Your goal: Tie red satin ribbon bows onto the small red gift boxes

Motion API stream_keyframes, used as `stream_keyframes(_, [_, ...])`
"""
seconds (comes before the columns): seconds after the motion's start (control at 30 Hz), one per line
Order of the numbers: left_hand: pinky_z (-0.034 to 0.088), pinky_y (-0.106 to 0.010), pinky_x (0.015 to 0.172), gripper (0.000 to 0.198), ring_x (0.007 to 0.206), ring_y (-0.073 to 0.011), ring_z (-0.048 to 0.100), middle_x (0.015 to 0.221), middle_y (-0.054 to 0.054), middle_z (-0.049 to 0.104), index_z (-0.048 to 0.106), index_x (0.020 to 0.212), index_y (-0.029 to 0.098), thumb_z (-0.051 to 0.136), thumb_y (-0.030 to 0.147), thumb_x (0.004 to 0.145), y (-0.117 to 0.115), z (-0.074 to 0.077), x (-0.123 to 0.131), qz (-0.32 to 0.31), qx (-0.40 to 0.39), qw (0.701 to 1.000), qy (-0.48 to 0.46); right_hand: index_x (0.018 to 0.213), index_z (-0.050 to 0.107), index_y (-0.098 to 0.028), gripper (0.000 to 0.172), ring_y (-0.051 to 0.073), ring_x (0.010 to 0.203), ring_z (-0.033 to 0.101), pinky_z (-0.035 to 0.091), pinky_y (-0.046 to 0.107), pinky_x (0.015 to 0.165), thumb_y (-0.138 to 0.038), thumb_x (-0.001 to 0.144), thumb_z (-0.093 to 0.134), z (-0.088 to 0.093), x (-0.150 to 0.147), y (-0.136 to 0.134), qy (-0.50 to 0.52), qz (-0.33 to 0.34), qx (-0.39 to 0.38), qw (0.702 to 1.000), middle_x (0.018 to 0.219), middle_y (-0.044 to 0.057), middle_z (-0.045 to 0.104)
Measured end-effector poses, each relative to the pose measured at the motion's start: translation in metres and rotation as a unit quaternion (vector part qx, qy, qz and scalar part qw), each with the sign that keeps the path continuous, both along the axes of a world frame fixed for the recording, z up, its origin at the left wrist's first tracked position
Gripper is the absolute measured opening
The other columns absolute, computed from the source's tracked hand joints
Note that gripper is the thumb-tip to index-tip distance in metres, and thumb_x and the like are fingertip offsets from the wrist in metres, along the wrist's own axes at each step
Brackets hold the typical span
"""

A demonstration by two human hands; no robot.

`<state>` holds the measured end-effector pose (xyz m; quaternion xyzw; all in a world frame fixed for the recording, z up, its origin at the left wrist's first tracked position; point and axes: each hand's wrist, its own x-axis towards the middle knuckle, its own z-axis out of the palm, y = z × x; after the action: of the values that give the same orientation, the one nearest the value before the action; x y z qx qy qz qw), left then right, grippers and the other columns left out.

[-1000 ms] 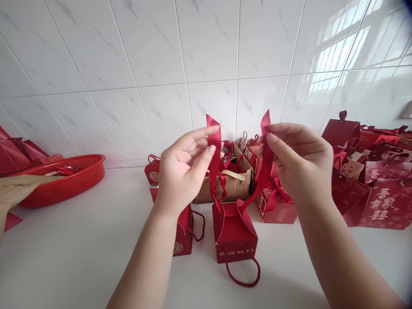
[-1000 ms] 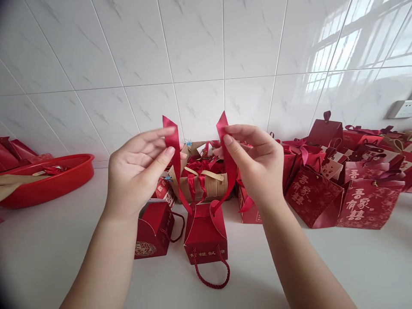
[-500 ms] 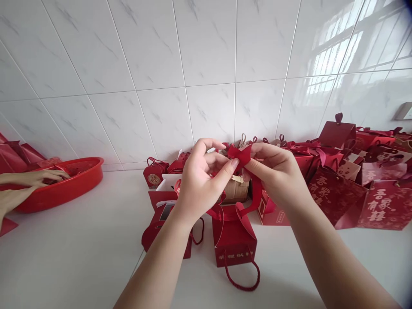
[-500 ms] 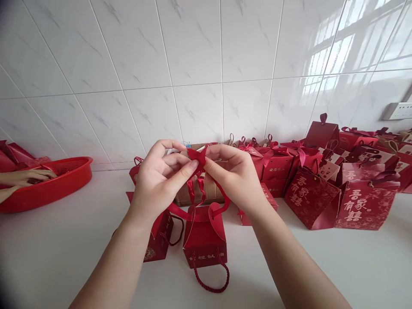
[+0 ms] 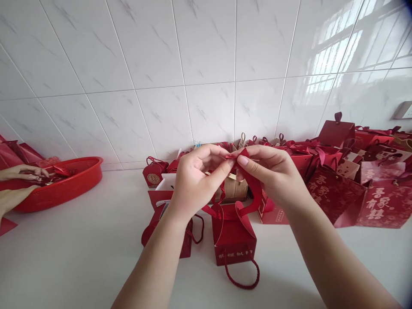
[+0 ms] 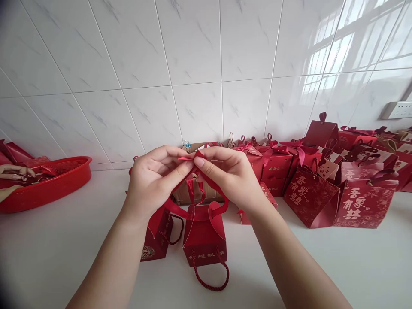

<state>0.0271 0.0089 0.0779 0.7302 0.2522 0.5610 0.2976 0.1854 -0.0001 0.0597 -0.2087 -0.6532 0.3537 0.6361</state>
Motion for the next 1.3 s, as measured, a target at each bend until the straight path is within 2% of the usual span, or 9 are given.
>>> stream_keyframes(0.13, [0.052, -0.025, 0.059, 0.017, 0.066, -0.0138, 0.063, 0.075, -0.002, 0.065, 0.060, 0.091, 0.019, 0.062, 0.034, 0.082, -0.001, 0.006, -0.008, -0.063, -0.103, 0.989, 0.090, 0.088, 0.070, -0.022, 0.008, 0.015, 0.079, 0.065, 0.056, 0.029, 0.072, -0.025, 0.085, 0.063, -0.001, 0.004, 0.001, -0.010, 0.000, 0.005, 1.000, 0.084, 0.002, 0.068])
stream_keyframes(0.27, [0.048, -0.024, 0.056, 0.021, 0.065, -0.0133, 0.059, 0.070, -0.002, 0.060, 0.063, 0.080, 0.018, 0.055, 0.037, 0.086, 0.001, 0.008, -0.014, -0.081, -0.143, 0.974, 0.155, 0.083, 0.069, -0.022, 0.010, 0.015, 0.077, 0.062, 0.053, 0.029, 0.070, -0.020, 0.086, 0.060, 0.003, 0.010, -0.002, -0.068, -0.022, 0.063, 0.995, 0.079, 0.001, 0.065])
stream_keyframes(0.37, [0.048, -0.025, 0.061, 0.020, 0.072, -0.0142, 0.060, 0.077, -0.002, 0.062, 0.063, 0.078, 0.019, 0.053, 0.034, 0.086, 0.003, 0.008, -0.015, -0.069, -0.143, 0.975, 0.155, 0.081, 0.069, -0.021, 0.011, 0.017, 0.079, 0.062, 0.052, 0.033, 0.072, -0.014, 0.082, 0.061, 0.005, 0.017, -0.003, -0.158, -0.078, 0.143, 0.974, 0.082, 0.003, 0.065])
stream_keyframes(0.5, [0.044, -0.025, 0.055, 0.021, 0.066, -0.0136, 0.056, 0.075, -0.002, 0.060, 0.061, 0.076, 0.020, 0.051, 0.035, 0.086, 0.002, 0.009, -0.014, -0.043, -0.147, 0.973, 0.174, 0.088, 0.072, -0.023, 0.021, 0.019, 0.082, 0.063, 0.053, 0.033, 0.071, -0.009, 0.077, 0.060, 0.005, 0.022, -0.001, -0.250, -0.148, 0.236, 0.927, 0.089, 0.005, 0.066])
stream_keyframes(0.63, [0.039, -0.025, 0.049, 0.027, 0.056, -0.0122, 0.051, 0.063, 0.001, 0.054, 0.058, 0.069, 0.020, 0.050, 0.039, 0.087, 0.000, 0.010, -0.013, -0.039, -0.159, 0.969, 0.186, 0.091, 0.073, -0.025, 0.022, 0.018, 0.080, 0.063, 0.053, 0.034, 0.069, -0.013, 0.080, 0.058, 0.002, 0.021, 0.002, -0.295, -0.195, 0.267, 0.896, 0.091, 0.005, 0.066])
stream_keyframes(0.77, [0.043, -0.028, 0.053, 0.035, 0.058, -0.0153, 0.055, 0.058, 0.000, 0.055, 0.054, 0.057, 0.020, 0.052, 0.041, 0.084, 0.002, 0.007, -0.015, -0.003, -0.156, 0.977, 0.143, 0.090, 0.073, -0.024, 0.023, 0.018, 0.080, 0.062, 0.054, 0.034, 0.068, -0.011, 0.081, 0.057, 0.001, 0.019, 0.004, -0.290, -0.214, 0.284, 0.888, 0.091, 0.005, 0.065])
stream_keyframes(0.93, [0.046, -0.030, 0.056, 0.034, 0.064, -0.0181, 0.060, 0.059, 0.000, 0.058, 0.058, 0.058, 0.022, 0.054, 0.045, 0.083, 0.003, 0.005, -0.018, 0.027, -0.136, 0.980, 0.139, 0.092, 0.073, -0.025, 0.021, 0.019, 0.084, 0.063, 0.055, 0.035, 0.071, -0.015, 0.083, 0.057, 0.002, 0.018, 0.005, -0.265, -0.213, 0.258, 0.904, 0.093, 0.005, 0.066])
stream_keyframes(1.17, [0.047, -0.030, 0.059, 0.032, 0.069, -0.0208, 0.062, 0.058, 0.000, 0.059, 0.064, 0.066, 0.023, 0.053, 0.046, 0.085, -0.006, 0.012, -0.025, 0.054, -0.051, 0.981, 0.182, 0.086, 0.074, -0.021, 0.012, 0.022, 0.094, 0.064, 0.054, 0.037, 0.082, -0.016, 0.079, 0.064, 0.004, 0.018, 0.004, -0.157, -0.208, 0.104, 0.960, 0.095, 0.005, 0.069])
stream_keyframes(1.3, [0.048, -0.029, 0.058, 0.027, 0.067, -0.0211, 0.062, 0.065, -0.001, 0.065, 0.069, 0.075, 0.024, 0.057, 0.048, 0.082, -0.014, 0.015, -0.034, 0.094, -0.045, 0.974, 0.202, 0.078, 0.073, -0.022, 0.009, 0.021, 0.088, 0.065, 0.054, 0.037, 0.077, -0.017, 0.078, 0.065, 0.008, 0.022, -0.002, -0.130, -0.246, 0.082, 0.957, 0.090, 0.004, 0.069])
